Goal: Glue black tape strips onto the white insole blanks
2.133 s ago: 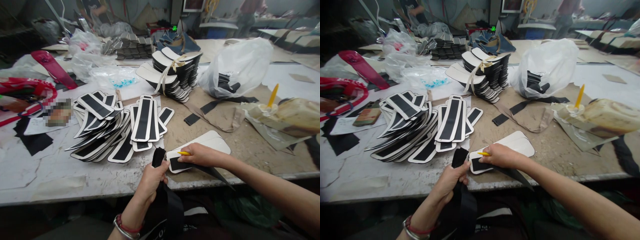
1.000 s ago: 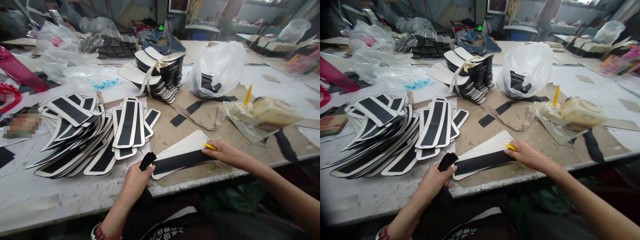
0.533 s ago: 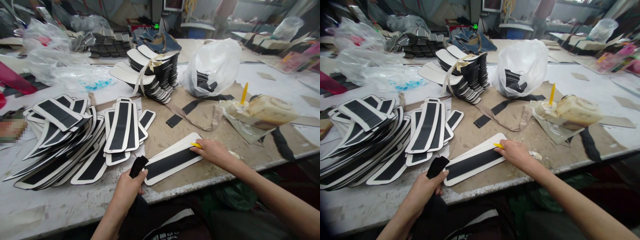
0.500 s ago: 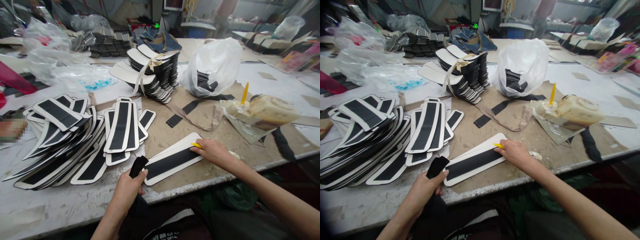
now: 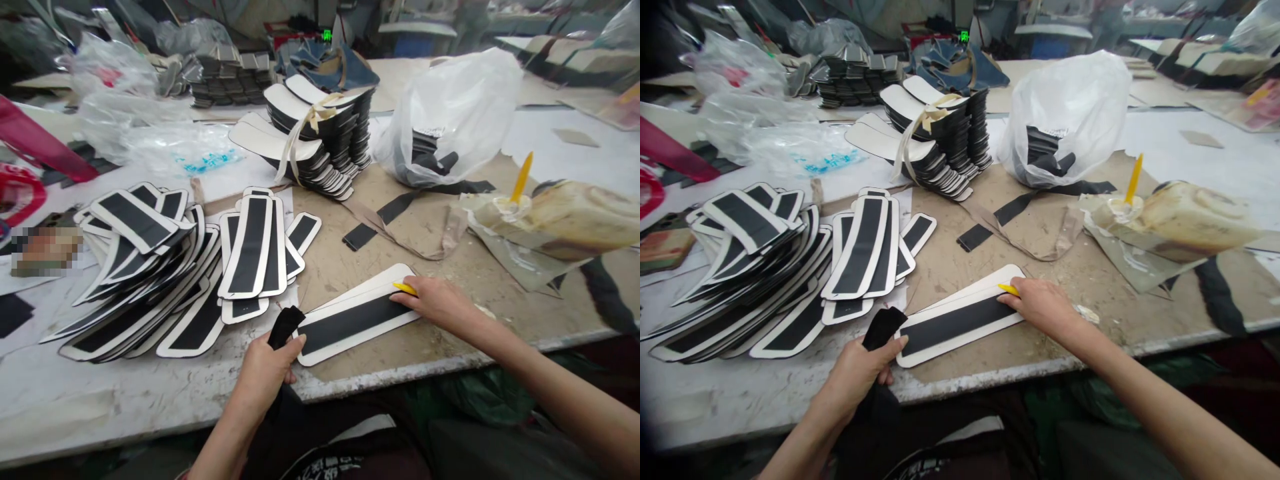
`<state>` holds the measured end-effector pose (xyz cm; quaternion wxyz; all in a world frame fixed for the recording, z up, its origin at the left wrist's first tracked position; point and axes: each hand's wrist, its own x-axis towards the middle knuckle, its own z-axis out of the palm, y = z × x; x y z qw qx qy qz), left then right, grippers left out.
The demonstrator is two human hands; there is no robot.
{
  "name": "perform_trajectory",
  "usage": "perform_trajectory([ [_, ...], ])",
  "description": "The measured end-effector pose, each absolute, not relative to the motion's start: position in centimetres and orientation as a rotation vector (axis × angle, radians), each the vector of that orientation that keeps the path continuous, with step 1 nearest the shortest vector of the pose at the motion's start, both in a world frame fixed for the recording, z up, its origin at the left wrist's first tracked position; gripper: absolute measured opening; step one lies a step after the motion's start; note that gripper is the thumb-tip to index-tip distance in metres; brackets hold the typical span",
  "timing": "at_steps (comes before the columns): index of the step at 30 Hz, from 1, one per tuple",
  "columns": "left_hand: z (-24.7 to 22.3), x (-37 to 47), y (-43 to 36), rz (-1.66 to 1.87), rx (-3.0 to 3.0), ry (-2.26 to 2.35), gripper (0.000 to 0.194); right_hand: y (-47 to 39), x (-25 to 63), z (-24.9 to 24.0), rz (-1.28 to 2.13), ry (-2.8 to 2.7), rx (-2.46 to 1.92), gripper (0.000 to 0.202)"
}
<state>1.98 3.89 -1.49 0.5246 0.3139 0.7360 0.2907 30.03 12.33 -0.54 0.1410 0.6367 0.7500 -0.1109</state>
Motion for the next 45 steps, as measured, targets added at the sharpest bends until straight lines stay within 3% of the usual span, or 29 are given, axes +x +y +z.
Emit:
perform_trajectory([
  [5,-1.3,2.0,3.8,0.704,0.767,1.782,0.032,11.8,30.4,0.7,-0.165,2.122,1.918,0.042],
  [12,-2.5,1.9,3.8,0.772,0.763,1.771,0.036,10.7,33.5,0.9,-0.137,2.247,2.184,0.033],
  [21,-2.5,1.7,3.6,0.799,0.751,1.735,0.037,10.0,33.1,-0.8,-0.510,2.344,2.358,0.028],
  [32,-1.2,0.6,2.2,0.977,0.537,1.560,0.038,8.3,32.4,2.4,-1.570,2.168,2.347,0.034],
  [45,-1.5,0.0,0.3,1.067,0.481,1.619,0.037,5.6,30.9,3.7,-1.536,2.235,2.299,0.037],
])
